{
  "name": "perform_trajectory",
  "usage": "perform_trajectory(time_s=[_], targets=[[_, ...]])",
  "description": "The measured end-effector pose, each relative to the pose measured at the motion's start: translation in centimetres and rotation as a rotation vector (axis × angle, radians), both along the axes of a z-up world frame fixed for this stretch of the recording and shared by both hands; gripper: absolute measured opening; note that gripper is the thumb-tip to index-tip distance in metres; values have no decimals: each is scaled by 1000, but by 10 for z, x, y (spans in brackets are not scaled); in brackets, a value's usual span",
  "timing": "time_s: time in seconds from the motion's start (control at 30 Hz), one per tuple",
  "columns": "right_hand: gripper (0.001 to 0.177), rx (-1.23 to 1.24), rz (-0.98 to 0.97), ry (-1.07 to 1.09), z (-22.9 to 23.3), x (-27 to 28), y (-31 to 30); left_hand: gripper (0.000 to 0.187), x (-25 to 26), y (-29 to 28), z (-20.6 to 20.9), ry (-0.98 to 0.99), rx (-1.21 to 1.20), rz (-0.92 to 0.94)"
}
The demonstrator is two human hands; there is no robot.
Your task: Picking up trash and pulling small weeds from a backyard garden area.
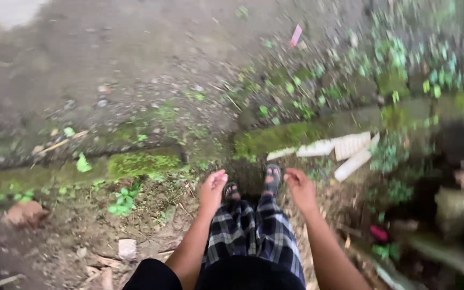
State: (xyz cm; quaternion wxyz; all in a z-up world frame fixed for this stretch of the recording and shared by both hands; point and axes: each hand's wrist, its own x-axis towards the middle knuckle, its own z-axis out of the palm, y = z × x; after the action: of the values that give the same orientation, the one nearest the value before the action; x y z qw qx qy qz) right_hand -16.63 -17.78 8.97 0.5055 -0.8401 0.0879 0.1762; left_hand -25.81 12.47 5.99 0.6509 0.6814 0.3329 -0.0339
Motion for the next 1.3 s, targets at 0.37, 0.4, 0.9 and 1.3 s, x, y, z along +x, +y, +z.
perform_trajectory(time_s=[0.37,0.4,0.9,1.3], targets=[[36,143,327,-157,72,57,71,28,4,31,62,-270,-67,206],[36,125,328,-115,72,69,71,36,1,36,68,-177,-62,199],[40,-121,629,1,-84,347,37,58,-86,10,185,-188,-70,884],[86,297,918,123,-16,257,162,45,-154,-20,165,-422,172,1371]])
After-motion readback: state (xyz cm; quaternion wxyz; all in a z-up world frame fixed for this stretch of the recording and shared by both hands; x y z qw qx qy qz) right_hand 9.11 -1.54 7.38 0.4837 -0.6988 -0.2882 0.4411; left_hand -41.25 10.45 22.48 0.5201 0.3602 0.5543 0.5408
